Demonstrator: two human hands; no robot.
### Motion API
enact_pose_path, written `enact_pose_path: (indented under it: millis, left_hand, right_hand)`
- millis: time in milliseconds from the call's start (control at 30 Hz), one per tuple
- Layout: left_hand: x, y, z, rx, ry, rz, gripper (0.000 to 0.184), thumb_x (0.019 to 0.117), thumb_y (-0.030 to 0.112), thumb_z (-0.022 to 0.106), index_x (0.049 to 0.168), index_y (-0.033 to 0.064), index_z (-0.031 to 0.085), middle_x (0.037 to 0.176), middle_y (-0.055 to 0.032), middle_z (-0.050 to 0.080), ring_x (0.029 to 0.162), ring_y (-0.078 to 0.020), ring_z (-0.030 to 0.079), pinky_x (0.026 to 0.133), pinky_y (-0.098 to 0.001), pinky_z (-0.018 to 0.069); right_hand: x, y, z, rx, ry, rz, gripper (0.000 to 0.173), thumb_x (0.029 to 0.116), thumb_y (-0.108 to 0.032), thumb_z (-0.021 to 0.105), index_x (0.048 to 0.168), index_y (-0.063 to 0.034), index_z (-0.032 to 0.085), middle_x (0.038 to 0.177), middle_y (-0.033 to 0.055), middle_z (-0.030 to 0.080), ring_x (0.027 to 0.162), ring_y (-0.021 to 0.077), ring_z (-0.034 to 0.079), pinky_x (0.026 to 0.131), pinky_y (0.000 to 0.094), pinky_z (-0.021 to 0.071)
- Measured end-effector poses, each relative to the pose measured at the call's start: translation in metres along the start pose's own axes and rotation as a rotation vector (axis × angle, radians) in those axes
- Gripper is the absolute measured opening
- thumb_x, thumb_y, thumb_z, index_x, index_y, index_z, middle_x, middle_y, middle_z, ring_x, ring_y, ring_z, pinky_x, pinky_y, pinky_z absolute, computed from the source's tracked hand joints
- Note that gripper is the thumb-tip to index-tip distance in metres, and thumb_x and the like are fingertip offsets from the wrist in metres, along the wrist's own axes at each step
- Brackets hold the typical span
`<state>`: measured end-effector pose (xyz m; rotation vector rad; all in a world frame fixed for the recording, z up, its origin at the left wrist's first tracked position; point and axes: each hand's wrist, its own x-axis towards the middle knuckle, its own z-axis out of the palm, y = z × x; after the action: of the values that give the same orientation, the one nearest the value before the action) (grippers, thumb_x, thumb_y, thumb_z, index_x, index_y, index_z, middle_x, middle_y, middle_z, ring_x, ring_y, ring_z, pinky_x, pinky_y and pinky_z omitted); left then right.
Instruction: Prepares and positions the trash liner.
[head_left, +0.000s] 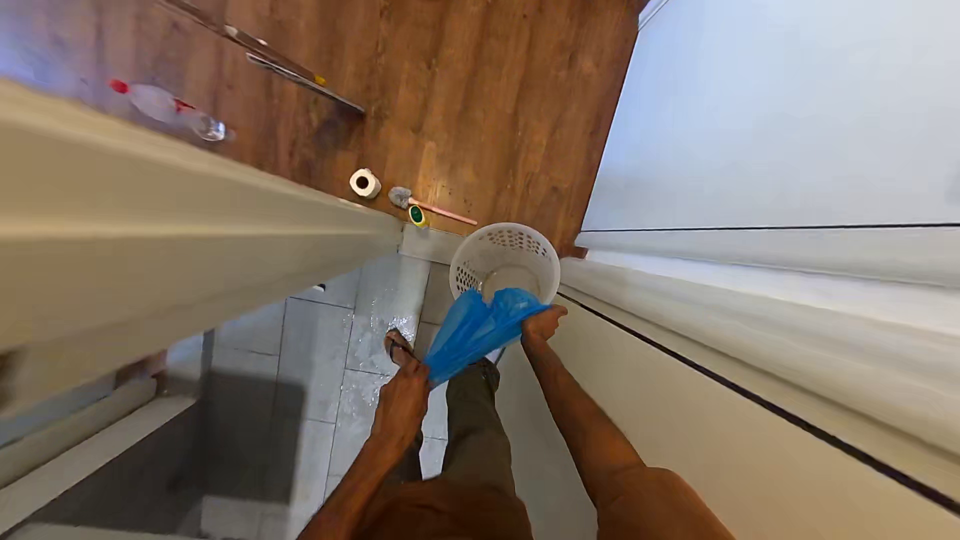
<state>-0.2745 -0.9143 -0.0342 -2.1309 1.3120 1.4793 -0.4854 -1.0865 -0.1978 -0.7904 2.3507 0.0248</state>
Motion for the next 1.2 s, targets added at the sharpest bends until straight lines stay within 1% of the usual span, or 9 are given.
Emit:
enact_pose_path:
  millis: [200,333,500,633,833,1000,1033,1100,1200]
  left_hand:
    - [0.098,0.033,0.03,-0.359,0.083,0.073,0.03,0.104,0.028,0.057,0.116,0.0049,0.072,0.112,-0.0133,0.069,0.104,-0.027,0.068,0.096,-0.0448,0.0552]
    - [0.138,0.047,0.034,-0.65,0.199,0.095,0.025,0.1013,0.025,0.062,0.111,0.0052,0.074,0.105,-0.0089,0.07,0.093,-0.0158,0.067,0.086,-0.0329,0.0569]
    - [0.146,0.076,-0.008,-1.084,0.512,-0.145,0.022,0.1008,0.017,0.062,0.111,-0.0009,0.069,0.087,-0.0073,0.069,0.077,-0.0141,0.067,0.073,-0.0328,0.059]
    - [0.156,0.092,-0.077,-1.201,0.708,-0.253,0.021,0.1032,0.018,0.06,0.111,-0.0003,0.068,0.084,-0.0079,0.067,0.074,-0.0149,0.066,0.071,-0.0334,0.0582]
    - [0.148,0.113,-0.155,-1.102,0.58,-0.197,0.034,0.1034,0.02,0.06,0.13,-0.001,0.058,0.099,-0.0171,0.069,0.085,-0.0257,0.068,0.08,-0.0457,0.058]
    - [0.106,0.176,-0.18,-1.124,0.376,0.103,0.034,0.1023,0.018,0.06,0.13,-0.0014,0.063,0.118,-0.0198,0.068,0.104,-0.0258,0.068,0.094,-0.042,0.0565]
    - [0.097,0.19,-0.182,-1.108,0.318,0.177,0.035,0.1026,0.019,0.06,0.13,-0.0024,0.063,0.121,-0.0208,0.067,0.106,-0.0264,0.068,0.096,-0.042,0.0564]
    - [0.071,0.213,-0.186,-0.963,0.274,0.358,0.034,0.1041,0.02,0.057,0.128,-0.003,0.064,0.126,-0.0204,0.066,0.114,-0.0258,0.067,0.102,-0.0404,0.054]
    - [0.028,0.224,-0.183,-0.593,0.6,0.469,0.031,0.1047,0.023,0.054,0.126,0.0092,0.072,0.132,-0.0093,0.068,0.121,-0.0238,0.064,0.106,-0.0446,0.0493]
  right_hand:
    - [0.115,-0.013,0.083,0.163,-0.057,0.055,0.047,0.1111,-0.027,0.041,0.152,-0.0055,0.039,0.133,0.026,0.063,0.124,0.0405,0.062,0.099,0.0556,0.0529]
    - [0.159,-0.002,0.106,0.065,-0.213,0.034,0.04,0.1054,-0.02,0.057,0.137,0.0037,0.055,0.133,0.0303,0.061,0.126,0.0435,0.059,0.102,0.0584,0.0489]
    - [0.109,-0.015,0.046,-0.408,-0.041,-0.215,0.033,0.0902,-0.019,0.071,0.122,-0.0103,0.073,0.134,0.0279,0.058,0.125,0.0456,0.056,0.093,0.0655,0.049]
    - [0.073,-0.041,-0.028,-0.414,0.074,-0.632,0.034,0.0789,-0.028,0.083,0.105,-0.0071,0.077,0.128,0.0281,0.059,0.119,0.052,0.054,0.09,0.0736,0.0409]
    - [0.002,-0.136,-0.123,-0.101,-0.33,-0.663,0.068,0.0842,-0.025,0.084,0.137,0.001,0.051,0.11,0.0224,0.07,0.101,0.0356,0.07,0.089,0.057,0.056]
    - [-0.061,-0.17,-0.162,-0.12,-0.659,-1.067,0.123,0.0703,-0.029,0.093,0.163,-0.0031,0.016,0.158,0.0225,0.041,0.138,0.0288,0.052,0.111,0.0453,0.0488]
    - [-0.065,-0.172,-0.165,-0.121,-0.657,-1.117,0.115,0.0727,-0.03,0.091,0.161,0.0,0.023,0.156,0.0232,0.044,0.138,0.0287,0.052,0.112,0.045,0.0475]
    - [-0.066,-0.175,-0.172,-0.061,-0.5,-1.178,0.061,0.083,-0.018,0.077,0.134,0.0089,0.056,0.121,0.0233,0.068,0.113,0.0296,0.067,0.099,0.0478,0.0546]
    - [-0.066,-0.19,-0.194,0.012,-0.304,-1.21,0.021,0.0888,-0.003,0.066,0.107,0.0063,0.072,0.095,0.0195,0.073,0.09,0.0288,0.071,0.084,0.0502,0.0575]
